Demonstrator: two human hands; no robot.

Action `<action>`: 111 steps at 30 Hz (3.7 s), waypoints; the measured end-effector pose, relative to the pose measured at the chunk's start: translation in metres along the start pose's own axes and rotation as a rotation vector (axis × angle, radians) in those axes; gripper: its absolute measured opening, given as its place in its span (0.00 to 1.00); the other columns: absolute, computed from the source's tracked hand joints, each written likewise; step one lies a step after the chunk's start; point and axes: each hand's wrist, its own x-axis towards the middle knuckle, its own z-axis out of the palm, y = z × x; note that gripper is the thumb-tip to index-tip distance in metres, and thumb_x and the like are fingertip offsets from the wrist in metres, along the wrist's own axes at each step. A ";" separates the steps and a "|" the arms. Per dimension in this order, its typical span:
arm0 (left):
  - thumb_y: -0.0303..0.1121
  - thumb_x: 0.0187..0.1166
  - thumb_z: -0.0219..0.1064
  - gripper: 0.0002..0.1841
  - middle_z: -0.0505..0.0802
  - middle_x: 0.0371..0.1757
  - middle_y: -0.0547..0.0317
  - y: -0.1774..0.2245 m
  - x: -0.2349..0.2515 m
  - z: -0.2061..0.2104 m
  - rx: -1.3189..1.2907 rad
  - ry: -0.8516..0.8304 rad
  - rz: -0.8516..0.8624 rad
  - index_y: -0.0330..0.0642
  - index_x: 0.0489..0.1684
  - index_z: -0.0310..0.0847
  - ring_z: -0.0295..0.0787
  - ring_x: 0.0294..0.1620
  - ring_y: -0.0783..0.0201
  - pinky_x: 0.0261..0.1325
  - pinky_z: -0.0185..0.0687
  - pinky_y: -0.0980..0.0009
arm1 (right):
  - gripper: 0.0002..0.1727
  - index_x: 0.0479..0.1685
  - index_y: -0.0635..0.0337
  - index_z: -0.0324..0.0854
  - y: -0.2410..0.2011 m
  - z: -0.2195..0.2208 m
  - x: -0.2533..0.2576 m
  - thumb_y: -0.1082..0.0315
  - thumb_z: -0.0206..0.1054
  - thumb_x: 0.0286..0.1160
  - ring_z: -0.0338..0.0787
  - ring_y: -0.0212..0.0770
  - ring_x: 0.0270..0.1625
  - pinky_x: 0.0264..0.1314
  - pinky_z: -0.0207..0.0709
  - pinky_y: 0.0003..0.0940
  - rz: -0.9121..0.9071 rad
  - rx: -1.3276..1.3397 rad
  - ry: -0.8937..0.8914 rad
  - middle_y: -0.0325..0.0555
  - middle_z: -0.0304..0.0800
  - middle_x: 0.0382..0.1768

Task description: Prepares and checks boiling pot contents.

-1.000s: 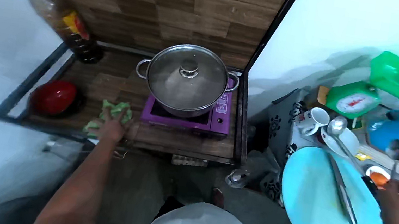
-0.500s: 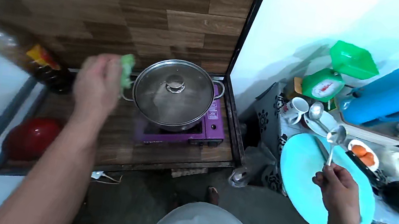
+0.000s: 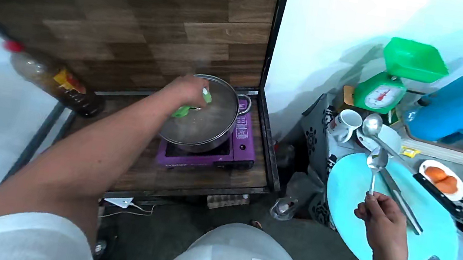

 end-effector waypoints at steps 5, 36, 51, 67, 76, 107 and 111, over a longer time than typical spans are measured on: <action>0.35 0.66 0.82 0.24 0.89 0.57 0.30 0.004 0.007 0.004 0.012 0.041 -0.075 0.39 0.62 0.85 0.85 0.61 0.29 0.59 0.77 0.27 | 0.03 0.47 0.58 0.74 0.003 0.000 0.005 0.70 0.56 0.88 0.76 0.24 0.18 0.25 0.79 0.20 0.000 0.011 -0.013 0.30 0.77 0.24; 0.25 0.74 0.72 0.22 0.89 0.48 0.51 -0.092 -0.102 -0.005 -1.148 0.432 -0.302 0.44 0.68 0.75 0.89 0.39 0.63 0.42 0.88 0.63 | 0.11 0.50 0.75 0.85 -0.138 0.355 0.016 0.78 0.69 0.72 0.81 0.72 0.68 0.63 0.76 0.68 -0.764 -1.412 -0.890 0.73 0.79 0.67; 0.30 0.68 0.81 0.23 0.89 0.56 0.29 -0.022 -0.053 -0.034 -0.230 0.249 -0.168 0.36 0.62 0.84 0.86 0.60 0.29 0.60 0.76 0.27 | 0.07 0.49 0.62 0.89 -0.129 0.210 0.041 0.74 0.68 0.80 0.91 0.56 0.53 0.57 0.84 0.57 -0.551 -0.755 -0.686 0.58 0.89 0.50; 0.33 0.67 0.81 0.22 0.89 0.59 0.30 0.009 0.001 0.003 -0.021 0.110 -0.186 0.39 0.59 0.86 0.85 0.62 0.29 0.59 0.78 0.27 | 0.09 0.52 0.64 0.89 -0.078 0.111 0.055 0.72 0.64 0.82 0.91 0.50 0.56 0.63 0.83 0.50 -0.401 -0.731 -0.562 0.58 0.90 0.54; 0.34 0.69 0.80 0.22 0.86 0.64 0.29 0.016 0.008 0.008 -0.036 0.093 -0.240 0.41 0.62 0.85 0.83 0.65 0.28 0.61 0.78 0.27 | 0.09 0.51 0.64 0.89 -0.075 0.104 0.049 0.72 0.65 0.82 0.90 0.50 0.54 0.60 0.83 0.48 -0.424 -0.701 -0.524 0.57 0.90 0.52; 0.25 0.72 0.75 0.22 0.90 0.49 0.47 -0.071 -0.109 -0.052 -0.797 0.408 -0.249 0.41 0.65 0.78 0.89 0.40 0.60 0.46 0.88 0.58 | 0.11 0.55 0.61 0.89 -0.152 0.291 0.035 0.74 0.64 0.80 0.89 0.60 0.60 0.63 0.82 0.61 -0.682 -0.842 -0.917 0.60 0.87 0.58; 0.26 0.71 0.76 0.23 0.90 0.48 0.47 -0.105 -0.147 -0.049 -0.777 0.468 -0.332 0.43 0.66 0.78 0.89 0.39 0.58 0.45 0.88 0.56 | 0.11 0.49 0.63 0.90 -0.146 0.339 0.019 0.78 0.69 0.70 0.86 0.67 0.63 0.61 0.78 0.69 -0.878 -1.090 -1.002 0.65 0.88 0.55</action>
